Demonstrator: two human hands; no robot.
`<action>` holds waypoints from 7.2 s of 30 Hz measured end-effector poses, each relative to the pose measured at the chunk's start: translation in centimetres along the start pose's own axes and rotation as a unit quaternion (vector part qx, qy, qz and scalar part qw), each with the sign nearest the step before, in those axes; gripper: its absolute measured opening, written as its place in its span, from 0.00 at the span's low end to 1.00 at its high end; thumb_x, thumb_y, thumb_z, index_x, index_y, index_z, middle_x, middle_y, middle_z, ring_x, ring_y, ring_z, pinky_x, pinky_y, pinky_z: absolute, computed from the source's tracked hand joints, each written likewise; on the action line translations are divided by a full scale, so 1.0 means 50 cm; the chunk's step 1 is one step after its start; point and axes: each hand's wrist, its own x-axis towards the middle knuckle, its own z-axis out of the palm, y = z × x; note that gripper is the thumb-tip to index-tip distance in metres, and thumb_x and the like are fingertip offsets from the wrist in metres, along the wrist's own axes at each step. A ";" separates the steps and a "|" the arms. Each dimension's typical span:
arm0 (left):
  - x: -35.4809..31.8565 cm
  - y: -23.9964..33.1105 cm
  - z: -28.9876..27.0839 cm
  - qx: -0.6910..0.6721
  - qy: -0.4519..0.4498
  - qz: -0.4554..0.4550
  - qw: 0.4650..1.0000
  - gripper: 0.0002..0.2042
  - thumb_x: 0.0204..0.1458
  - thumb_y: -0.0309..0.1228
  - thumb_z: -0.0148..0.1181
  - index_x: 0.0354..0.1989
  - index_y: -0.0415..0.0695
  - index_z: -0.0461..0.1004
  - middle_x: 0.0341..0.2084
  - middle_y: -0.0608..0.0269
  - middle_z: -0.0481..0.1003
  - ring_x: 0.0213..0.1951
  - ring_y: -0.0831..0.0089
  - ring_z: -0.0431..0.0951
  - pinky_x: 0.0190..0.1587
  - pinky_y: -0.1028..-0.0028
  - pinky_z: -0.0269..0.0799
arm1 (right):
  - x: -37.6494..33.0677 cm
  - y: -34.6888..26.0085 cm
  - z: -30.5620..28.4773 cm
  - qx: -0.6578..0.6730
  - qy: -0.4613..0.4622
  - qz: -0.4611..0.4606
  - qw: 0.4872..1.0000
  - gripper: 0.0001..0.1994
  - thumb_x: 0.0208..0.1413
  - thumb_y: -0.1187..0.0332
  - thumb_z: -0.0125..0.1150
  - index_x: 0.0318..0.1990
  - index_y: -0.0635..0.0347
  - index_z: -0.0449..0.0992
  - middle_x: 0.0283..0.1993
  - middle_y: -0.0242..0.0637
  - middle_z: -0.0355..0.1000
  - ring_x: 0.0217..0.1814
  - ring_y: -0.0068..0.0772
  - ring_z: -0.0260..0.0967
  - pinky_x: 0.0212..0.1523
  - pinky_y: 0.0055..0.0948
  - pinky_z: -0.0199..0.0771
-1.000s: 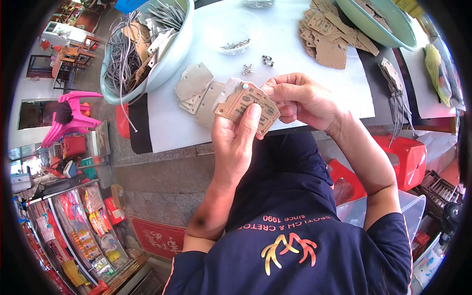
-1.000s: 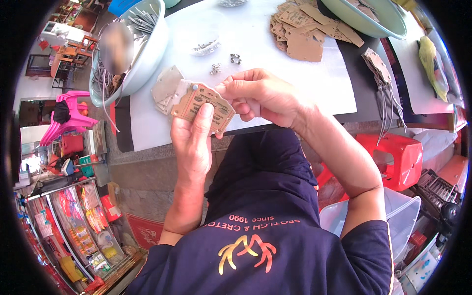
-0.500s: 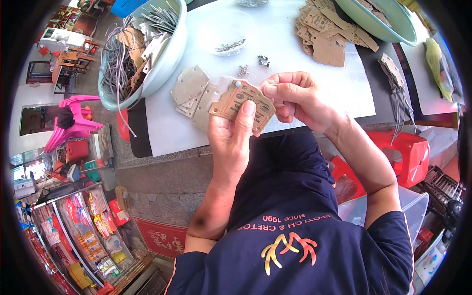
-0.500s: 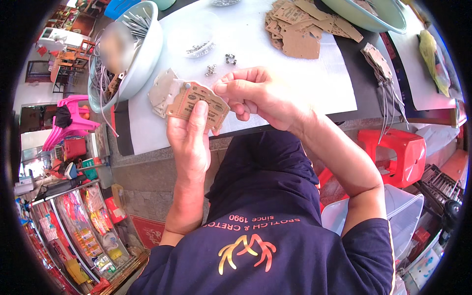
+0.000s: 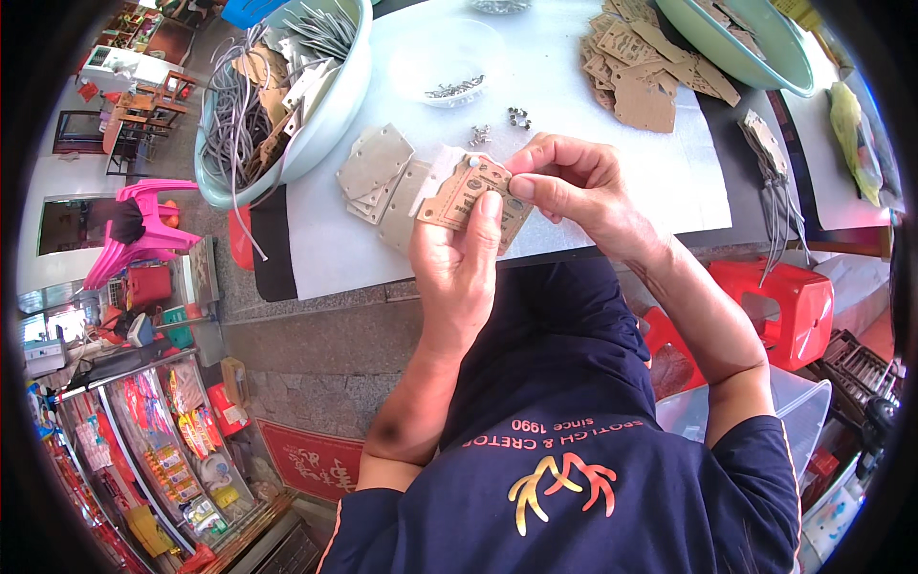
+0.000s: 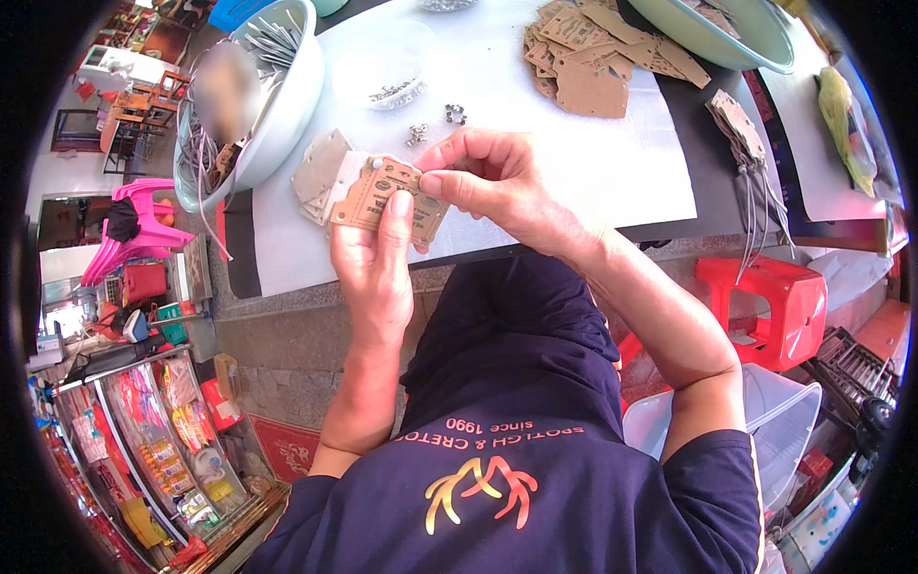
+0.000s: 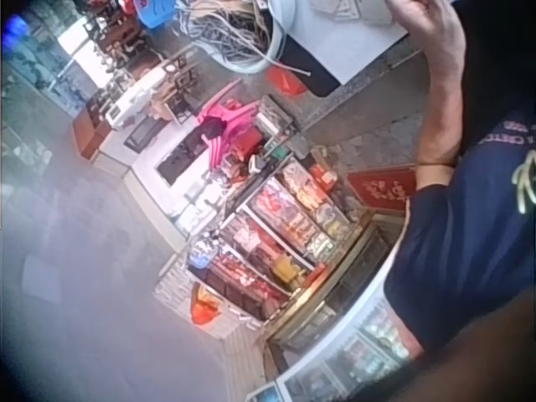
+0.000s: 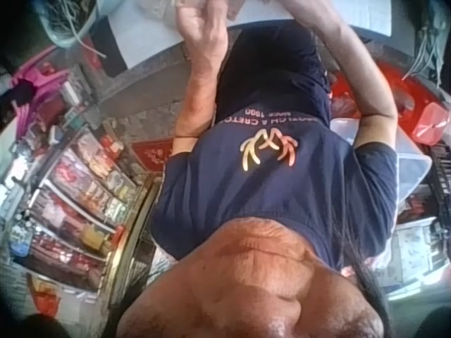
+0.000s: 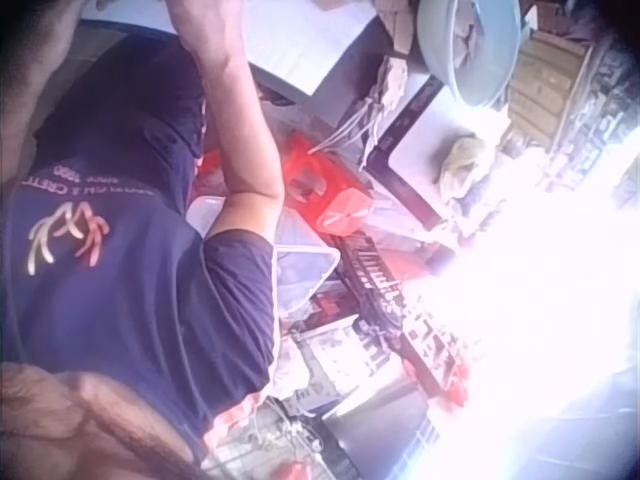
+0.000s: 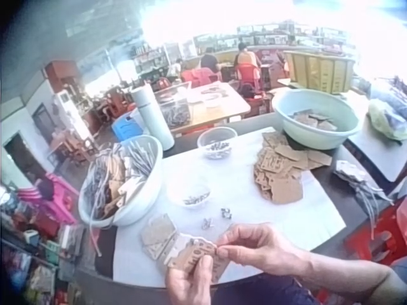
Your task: Manually attaching small metal components or rivets to leather shoe labels.
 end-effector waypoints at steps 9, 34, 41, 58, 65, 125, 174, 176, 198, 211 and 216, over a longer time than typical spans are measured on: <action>-0.001 -0.003 -0.002 0.026 0.001 -0.004 1.000 0.15 0.62 0.25 0.51 0.55 0.31 0.64 0.48 0.52 0.73 0.49 0.74 0.74 0.53 0.73 0.69 | -0.002 -0.012 0.005 -0.031 -0.020 -0.027 0.999 0.08 0.61 0.69 0.59 0.43 0.65 0.76 0.35 0.25 0.71 0.41 0.13 0.64 0.45 0.18 0.65; 0.013 0.000 0.012 -0.096 0.071 -0.072 0.990 0.13 0.58 0.25 0.56 0.52 0.39 0.71 0.45 0.64 0.74 0.48 0.77 0.72 0.53 0.72 0.67 | -0.010 0.013 0.043 -0.047 0.117 -0.051 0.991 0.08 0.59 0.69 0.62 0.40 0.65 0.76 0.30 0.24 0.70 0.31 0.11 0.63 0.33 0.16 0.66; 0.013 -0.002 0.005 -0.171 0.051 -0.144 0.973 0.13 0.59 0.25 0.55 0.52 0.42 0.71 0.45 0.64 0.74 0.48 0.75 0.74 0.53 0.71 0.69 | -0.015 0.021 0.044 -0.041 0.115 -0.047 0.991 0.10 0.59 0.68 0.62 0.43 0.65 0.75 0.31 0.25 0.71 0.33 0.12 0.64 0.36 0.15 0.67; 0.010 0.021 0.008 -0.183 0.041 -0.135 0.973 0.13 0.62 0.30 0.52 0.52 0.39 0.69 0.43 0.62 0.74 0.46 0.74 0.74 0.50 0.70 0.70 | -0.048 0.017 0.041 0.034 0.101 0.028 0.994 0.12 0.59 0.67 0.62 0.45 0.66 0.75 0.33 0.30 0.74 0.32 0.15 0.68 0.35 0.18 0.71; 0.003 0.019 -0.011 -0.224 0.027 -0.190 0.956 0.13 0.61 0.29 0.54 0.53 0.40 0.69 0.44 0.62 0.74 0.47 0.73 0.73 0.53 0.69 0.69 | -0.052 0.012 0.047 0.024 0.103 0.031 0.994 0.11 0.60 0.68 0.61 0.44 0.66 0.74 0.33 0.30 0.73 0.32 0.15 0.68 0.35 0.18 0.71; 0.014 -0.001 -0.031 -0.228 0.049 -0.159 0.959 0.12 0.58 0.24 0.56 0.50 0.37 0.72 0.41 0.63 0.75 0.43 0.79 0.75 0.47 0.76 0.72 | 0.030 -0.070 -0.057 -0.614 -0.045 -0.066 0.785 0.06 0.52 0.69 0.59 0.32 0.64 0.74 0.34 0.42 0.71 0.36 0.45 0.72 0.39 0.38 0.72; -0.007 0.012 0.027 -0.033 0.055 -0.020 0.998 0.12 0.59 0.23 0.56 0.50 0.34 0.72 0.40 0.64 0.76 0.40 0.83 0.73 0.43 0.80 0.71 | -0.032 -0.002 0.019 -0.269 0.097 -0.154 0.946 0.03 0.57 0.77 0.60 0.37 0.67 0.74 0.37 0.33 0.70 0.37 0.18 0.69 0.38 0.19 0.71; -0.008 0.013 0.028 -0.026 0.059 -0.024 0.998 0.12 0.59 0.23 0.56 0.50 0.34 0.72 0.39 0.64 0.76 0.40 0.84 0.73 0.43 0.80 0.71 | -0.033 -0.002 0.020 -0.272 0.094 -0.157 0.945 0.03 0.57 0.77 0.61 0.37 0.67 0.74 0.37 0.33 0.70 0.38 0.18 0.69 0.39 0.19 0.71; -0.008 0.009 0.029 0.045 0.028 0.020 0.998 0.06 0.59 0.20 0.53 0.44 0.35 0.71 0.34 0.67 0.73 0.33 0.87 0.70 0.34 0.82 0.69 | -0.030 0.027 0.029 -0.205 0.138 -0.188 0.951 0.04 0.54 0.75 0.64 0.34 0.64 0.75 0.31 0.31 0.70 0.28 0.18 0.66 0.29 0.19 0.67; -0.006 0.000 0.020 0.090 0.013 0.063 0.994 0.07 0.59 0.20 0.54 0.44 0.35 0.71 0.35 0.65 0.69 0.33 0.84 0.71 0.35 0.81 0.69 | -0.022 0.003 0.023 -0.304 0.102 -0.249 0.914 0.07 0.52 0.76 0.64 0.39 0.63 0.78 0.35 0.37 0.74 0.30 0.24 0.67 0.33 0.22 0.70; -0.005 -0.007 0.017 0.077 -0.003 0.070 0.995 0.08 0.59 0.21 0.54 0.45 0.35 0.71 0.39 0.62 0.69 0.36 0.81 0.72 0.37 0.79 0.70 | -0.026 -0.013 0.016 -0.310 0.072 -0.225 0.921 0.05 0.52 0.77 0.61 0.37 0.67 0.76 0.37 0.36 0.73 0.37 0.25 0.68 0.40 0.24 0.70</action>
